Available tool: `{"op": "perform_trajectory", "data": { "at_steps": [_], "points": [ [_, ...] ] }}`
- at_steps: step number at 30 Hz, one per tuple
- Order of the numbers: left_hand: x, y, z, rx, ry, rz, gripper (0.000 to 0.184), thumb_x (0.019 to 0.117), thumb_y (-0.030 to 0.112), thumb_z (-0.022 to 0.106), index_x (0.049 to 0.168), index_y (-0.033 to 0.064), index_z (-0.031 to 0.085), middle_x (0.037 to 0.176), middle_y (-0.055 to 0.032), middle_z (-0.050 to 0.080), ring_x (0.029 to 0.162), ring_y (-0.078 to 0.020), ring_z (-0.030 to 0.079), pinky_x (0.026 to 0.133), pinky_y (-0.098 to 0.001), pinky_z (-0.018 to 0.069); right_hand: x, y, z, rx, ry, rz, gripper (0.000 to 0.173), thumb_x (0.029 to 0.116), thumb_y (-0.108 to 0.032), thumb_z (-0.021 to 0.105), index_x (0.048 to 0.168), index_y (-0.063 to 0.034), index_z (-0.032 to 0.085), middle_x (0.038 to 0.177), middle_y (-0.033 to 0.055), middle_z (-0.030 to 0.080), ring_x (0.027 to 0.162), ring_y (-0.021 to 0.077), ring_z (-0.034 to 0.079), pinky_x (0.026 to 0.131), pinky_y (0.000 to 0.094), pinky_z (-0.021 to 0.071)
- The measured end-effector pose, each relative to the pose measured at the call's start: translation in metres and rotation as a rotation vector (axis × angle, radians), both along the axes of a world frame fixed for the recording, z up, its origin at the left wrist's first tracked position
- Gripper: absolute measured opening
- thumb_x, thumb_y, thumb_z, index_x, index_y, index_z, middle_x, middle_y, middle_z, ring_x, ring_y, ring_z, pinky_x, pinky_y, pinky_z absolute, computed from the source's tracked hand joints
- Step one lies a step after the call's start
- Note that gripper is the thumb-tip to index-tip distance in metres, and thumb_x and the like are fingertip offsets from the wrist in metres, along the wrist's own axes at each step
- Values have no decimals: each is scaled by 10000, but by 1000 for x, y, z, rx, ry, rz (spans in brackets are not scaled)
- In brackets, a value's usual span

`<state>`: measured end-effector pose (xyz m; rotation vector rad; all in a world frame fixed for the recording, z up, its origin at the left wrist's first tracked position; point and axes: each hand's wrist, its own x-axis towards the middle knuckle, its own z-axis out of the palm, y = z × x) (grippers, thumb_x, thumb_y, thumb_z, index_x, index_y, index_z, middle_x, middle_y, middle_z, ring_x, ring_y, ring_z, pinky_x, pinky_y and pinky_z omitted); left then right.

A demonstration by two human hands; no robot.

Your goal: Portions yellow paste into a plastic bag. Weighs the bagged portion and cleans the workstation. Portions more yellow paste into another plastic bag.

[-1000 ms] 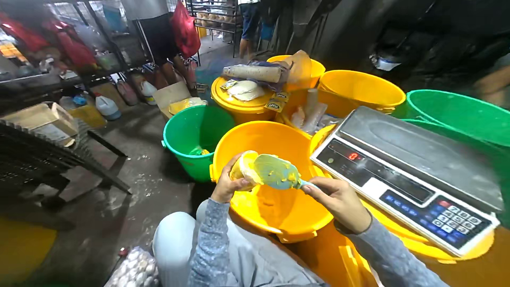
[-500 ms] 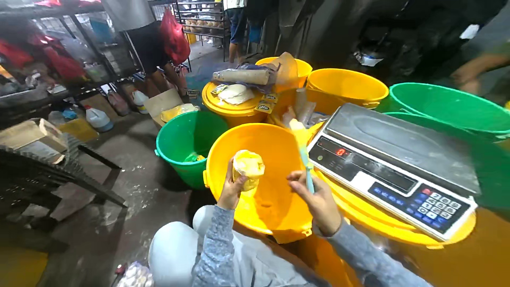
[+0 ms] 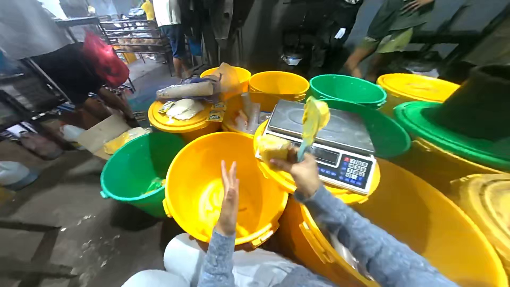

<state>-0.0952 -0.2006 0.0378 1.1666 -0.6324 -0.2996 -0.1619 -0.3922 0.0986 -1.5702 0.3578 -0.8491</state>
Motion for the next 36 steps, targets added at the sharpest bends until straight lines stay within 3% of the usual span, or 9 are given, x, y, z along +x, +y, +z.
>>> {"op": "perform_trajectory", "data": {
  "at_steps": [3, 6, 8, 11, 17, 23, 29, 33, 36],
  "points": [
    [23, 33, -3, 115, -72, 162, 1142, 885, 831, 405, 1613, 12, 86, 1595, -147, 399, 1465, -229, 390, 1189, -432, 358, 12, -92, 27, -241, 185, -244, 407, 724, -89, 906, 1046, 9, 677, 913, 110, 695, 814, 180, 671, 771, 423, 588],
    [43, 67, -5, 162, -63, 390, 857, 995, 641, 406, 1543, -13, 320, 1444, -130, 563, 1342, -204, 525, 1108, -393, 451, 24, -157, 46, -400, 395, -418, 464, 799, -147, 882, 1148, 72, 670, 1078, 295, 681, 1019, 439, 655, 927, 652, 490],
    [51, 84, -6, 135, 10, 523, 695, 1032, 492, 390, 1501, -19, 377, 1367, -126, 607, 1248, -175, 588, 1041, -359, 495, 30, -183, 47, -436, 544, -426, 473, 818, -155, 867, 1174, 82, 664, 1112, 338, 670, 1080, 508, 639, 954, 705, 459],
    [61, 107, -11, 67, 73, 654, 524, 1061, 324, 358, 1454, -18, 413, 1264, -89, 636, 1130, -131, 641, 959, -311, 540, 29, -205, 41, -417, 718, -384, 565, 831, -271, 874, 1221, 73, 654, 1138, 349, 653, 1111, 515, 616, 972, 700, 444],
    [65, 145, -15, 11, 145, 806, 453, 1086, 282, 314, 1453, 29, 395, 1195, -30, 647, 1038, -116, 675, 885, -317, 577, -15, -201, 63, -393, 501, -514, 506, 829, -294, 867, 1036, 101, 628, 914, 257, 607, 852, 364, 565, 794, 603, 455],
    [63, 152, -7, -45, 188, 850, 380, 1089, 232, 325, 1412, 61, 432, 1140, -8, 659, 999, -122, 686, 855, -322, 586, -32, -185, 80, -429, 435, -569, 518, 847, -328, 850, 1013, 98, 607, 869, 197, 564, 795, 276, 505, 767, 538, 435],
    [63, 159, -7, -66, 184, 881, 351, 1086, 218, 350, 1388, 70, 452, 1118, 6, 659, 977, -113, 689, 838, -308, 590, -29, -167, 82, -434, 450, -566, 485, 879, -318, 823, 998, 99, 607, 865, 201, 562, 798, 283, 500, 764, 534, 422],
    [61, 161, -6, -65, 201, 908, 354, 1088, 219, 349, 1389, 68, 458, 1120, 4, 656, 973, -109, 686, 839, -306, 586, -28, -164, 76, -391, 471, -543, 458, 895, -289, 809, 1134, 76, 671, 1077, 297, 676, 1016, 427, 640, 911, 649, 461],
    [61, 160, -6, -73, 212, 913, 342, 1087, 213, 353, 1375, 69, 467, 1107, 8, 663, 959, -108, 690, 830, -301, 589, -30, -162, 71, -417, 496, -523, 408, 917, -287, 790, 1067, 72, 669, 990, 300, 659, 917, 444, 618, 817, 664, 448]
  ]
}}
